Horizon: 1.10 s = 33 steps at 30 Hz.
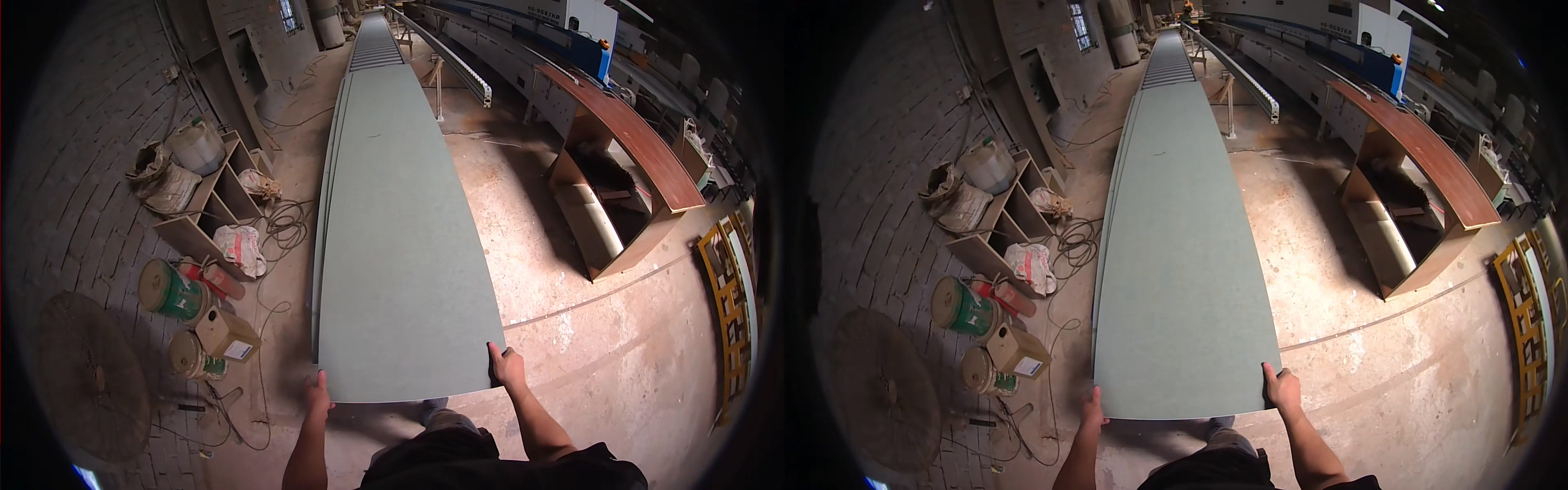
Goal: Moving large green furniture panels from a work area and stacking them together.
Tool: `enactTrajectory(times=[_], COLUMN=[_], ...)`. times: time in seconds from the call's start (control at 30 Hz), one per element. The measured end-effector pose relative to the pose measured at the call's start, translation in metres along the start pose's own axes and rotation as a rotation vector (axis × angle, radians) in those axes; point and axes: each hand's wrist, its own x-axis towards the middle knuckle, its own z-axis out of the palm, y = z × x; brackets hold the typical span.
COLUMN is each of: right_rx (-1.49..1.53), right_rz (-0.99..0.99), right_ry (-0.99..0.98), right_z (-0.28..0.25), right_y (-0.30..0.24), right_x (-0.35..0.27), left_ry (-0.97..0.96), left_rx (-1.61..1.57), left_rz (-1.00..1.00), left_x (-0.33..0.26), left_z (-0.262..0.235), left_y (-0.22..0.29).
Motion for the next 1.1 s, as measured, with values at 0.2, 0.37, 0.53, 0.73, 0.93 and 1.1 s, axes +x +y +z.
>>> enactTrajectory(times=[0.2,0.37,0.53,0.73,0.93,1.1], right_rx=[-0.025,-0.036,-0.057,-0.049,-0.090,-0.062], right_rz=[-0.012,0.005,0.033,0.108,0.028,-0.059], right_ry=[-0.015,0.011,-0.034,-0.068,-0.058,-0.119], right_z=[-0.016,-0.034,-0.040,-0.029,-0.020,-0.008], right_y=[0.037,0.077,0.097,0.076,0.025,-0.021], right_x=[-0.071,-0.126,-0.134,-0.098,-0.031,0.008], left_ry=[-0.044,-0.004,-0.011,0.055,0.086,0.091], left_rx=[0.061,0.129,0.190,0.145,0.030,-0.003], left_rz=[0.114,0.153,0.054,0.220,0.182,0.035], left_x=[-0.054,-0.107,-0.137,-0.094,-0.031,-0.010], left_z=[-0.031,-0.041,-0.042,-0.023,-0.003,-0.008], left_y=[-0.055,-0.116,-0.133,-0.120,-0.081,0.013])
